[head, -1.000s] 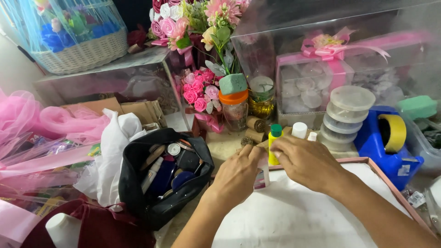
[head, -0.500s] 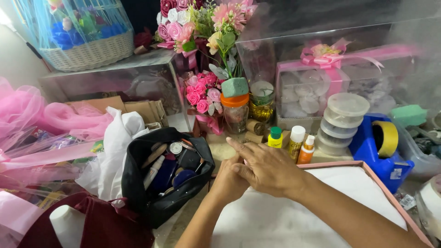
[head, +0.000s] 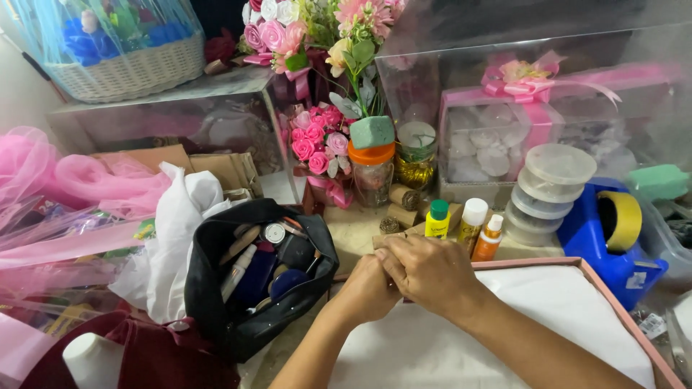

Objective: The person uses a hot glue gun to apply glue to the bottom of a white bottle and places it on a white foam sheet inside a pink box. They repeat the process with a yellow bottle, applying glue and positioning it next to the first bottle. The person then picks up a gold bottle and prepares to apply glue.

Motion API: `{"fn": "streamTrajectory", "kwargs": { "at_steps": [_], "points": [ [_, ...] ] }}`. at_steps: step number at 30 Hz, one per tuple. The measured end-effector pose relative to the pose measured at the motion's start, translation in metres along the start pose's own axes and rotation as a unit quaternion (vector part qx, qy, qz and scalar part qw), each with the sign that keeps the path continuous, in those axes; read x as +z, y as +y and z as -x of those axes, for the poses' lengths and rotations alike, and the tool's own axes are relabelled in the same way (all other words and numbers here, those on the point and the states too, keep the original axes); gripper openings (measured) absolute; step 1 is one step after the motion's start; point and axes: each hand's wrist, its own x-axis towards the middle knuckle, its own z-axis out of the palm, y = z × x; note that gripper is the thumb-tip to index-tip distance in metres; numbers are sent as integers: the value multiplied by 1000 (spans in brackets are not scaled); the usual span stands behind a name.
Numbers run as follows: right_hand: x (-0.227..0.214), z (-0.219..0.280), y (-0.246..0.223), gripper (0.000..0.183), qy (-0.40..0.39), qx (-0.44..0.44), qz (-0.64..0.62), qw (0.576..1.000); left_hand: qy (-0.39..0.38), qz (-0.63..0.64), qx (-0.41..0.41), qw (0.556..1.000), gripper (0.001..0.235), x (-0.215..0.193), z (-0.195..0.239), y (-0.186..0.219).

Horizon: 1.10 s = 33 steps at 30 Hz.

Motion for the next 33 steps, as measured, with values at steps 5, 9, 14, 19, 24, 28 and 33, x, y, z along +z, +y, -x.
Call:
{"fn": "streamTrajectory", "kwargs": {
  "at_steps": [5,9,14,19,24,28,33],
  "points": [
    [14,9,0,37,40,-26,28,999,-1,16,-4,1000,11,4,4,-8],
    [2,12,-5,39,30,-14,12,999,14,30,0,999,11,9,7,-11],
    [-38,1,-14,45,-63,-12,-69,996,23,42,-4,999,12,16,10,-16],
    [-81,15,-3,62,-107,23,-144,983,24,57,-9,998,13,11,14,-6],
    [-68,60,37,25,-70,113,-154,979,-39,89,-111,989,60,-7,20,20],
    [-35,77,61,15,-251,215,-110,937,-33,96,-70,992,65,-4,21,12],
    [1,92,65,22,-266,180,-79,944,-36,31,-69,997,66,-10,27,13]
  ]
}}
